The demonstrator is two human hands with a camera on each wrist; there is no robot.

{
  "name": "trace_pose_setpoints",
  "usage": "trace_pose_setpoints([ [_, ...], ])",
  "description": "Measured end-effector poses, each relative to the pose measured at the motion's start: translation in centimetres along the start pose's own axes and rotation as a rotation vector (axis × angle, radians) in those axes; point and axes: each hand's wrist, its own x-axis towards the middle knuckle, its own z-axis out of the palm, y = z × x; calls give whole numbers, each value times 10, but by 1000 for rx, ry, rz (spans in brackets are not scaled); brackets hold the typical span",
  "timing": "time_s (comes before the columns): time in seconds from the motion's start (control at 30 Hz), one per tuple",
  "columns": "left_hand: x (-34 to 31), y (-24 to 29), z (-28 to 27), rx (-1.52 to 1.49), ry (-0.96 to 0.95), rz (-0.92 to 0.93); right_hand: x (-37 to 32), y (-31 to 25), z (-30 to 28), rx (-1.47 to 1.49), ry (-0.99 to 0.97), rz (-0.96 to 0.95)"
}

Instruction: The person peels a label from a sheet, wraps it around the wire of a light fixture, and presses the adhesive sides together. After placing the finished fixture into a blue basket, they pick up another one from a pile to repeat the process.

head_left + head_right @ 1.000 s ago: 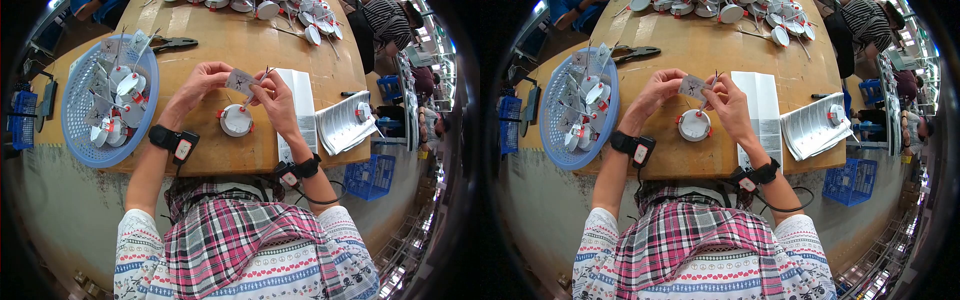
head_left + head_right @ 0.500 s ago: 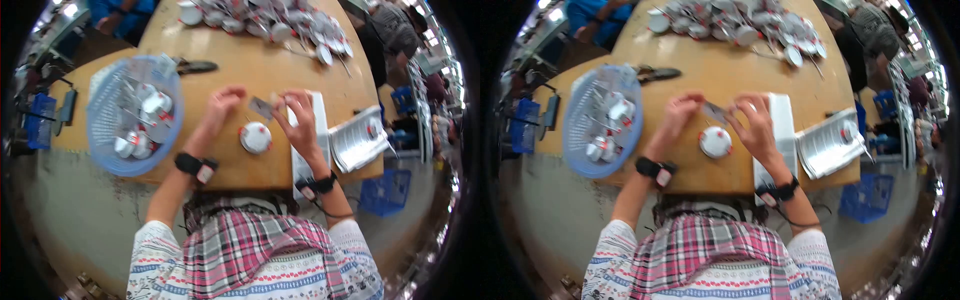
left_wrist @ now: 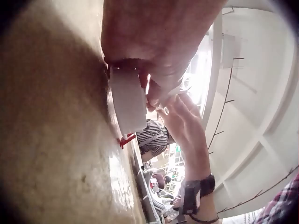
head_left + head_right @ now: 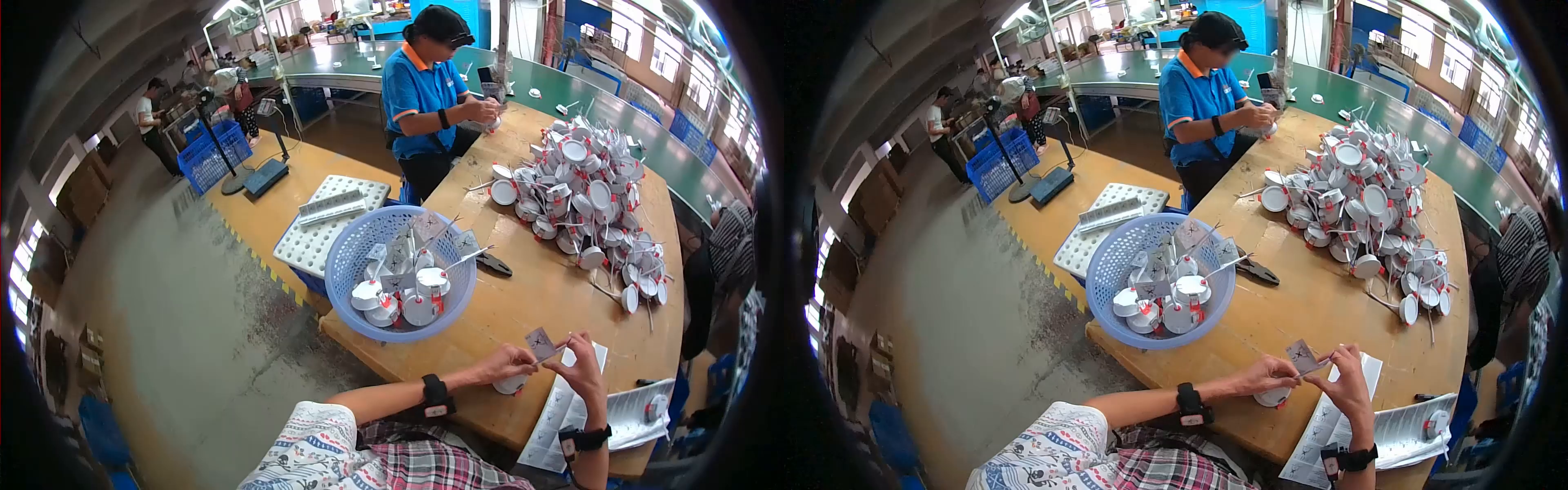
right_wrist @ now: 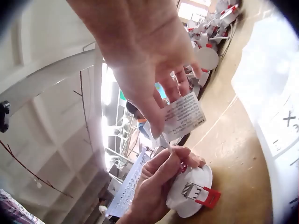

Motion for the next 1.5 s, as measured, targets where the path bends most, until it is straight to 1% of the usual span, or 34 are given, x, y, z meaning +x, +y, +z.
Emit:
trace_pose_setpoints([
  [0.03,-1,1,2,-6,17,-12,1,2,-1,58,-41,50],
  [0.13,-4,-2,7,52,78,35,0,15,3,87,-43,5],
  [0.23,-6,-2,15,165,197,78,-7,20,6,93,3,150],
  [0.33,-4,-8,25,366,257,141,-5,17,-8,114,-348,405],
  [0.43,-3,-2,32,235,476,134,-10,13,-25,175,-605,429],
  [0.47,-1,1,32,209,525,89,-11,11,-27,270,-655,396],
  [0.57,-2,5,34,231,449,-90,-35,9,-36,576,-781,353],
  [0.6,-3,2,37,246,443,-76,-41,0,-41,732,-671,496],
  [0.67,-7,-8,42,250,377,-55,-44,7,-38,639,-597,479],
  [0.7,-17,14,39,252,382,115,-48,11,-34,570,-526,445],
  [0.73,-26,19,36,491,374,223,-43,4,-35,482,-562,441],
  [0.77,-22,-5,31,550,444,440,-42,-2,-34,375,-523,399],
  [0.8,-25,8,27,234,424,232,-43,-12,-34,436,-482,387],
  [0.83,-28,22,24,-92,464,35,-42,-12,-32,421,-480,336],
  [0.9,-33,27,14,-390,431,-142,-43,-6,-24,374,-467,299],
  [1.0,-37,51,9,-539,258,-208,-42,-8,-19,509,-445,361],
  [1.1,-32,54,7,-623,160,-291,-38,-15,-21,525,-439,356],
  [1.13,-29,56,5,-606,101,-316,-38,-14,-21,562,-444,359],
  [1.2,-25,62,3,-574,-21,-371,-36,-11,-21,544,-461,366],
  [1.23,-24,63,4,-558,-17,-363,-36,-9,-21,536,-468,373],
  [1.33,-18,61,7,-493,1,-345,-39,-6,-17,608,-368,343],
  [1.5,-6,51,2,-368,68,-276,-43,6,-6,570,-112,401],
])
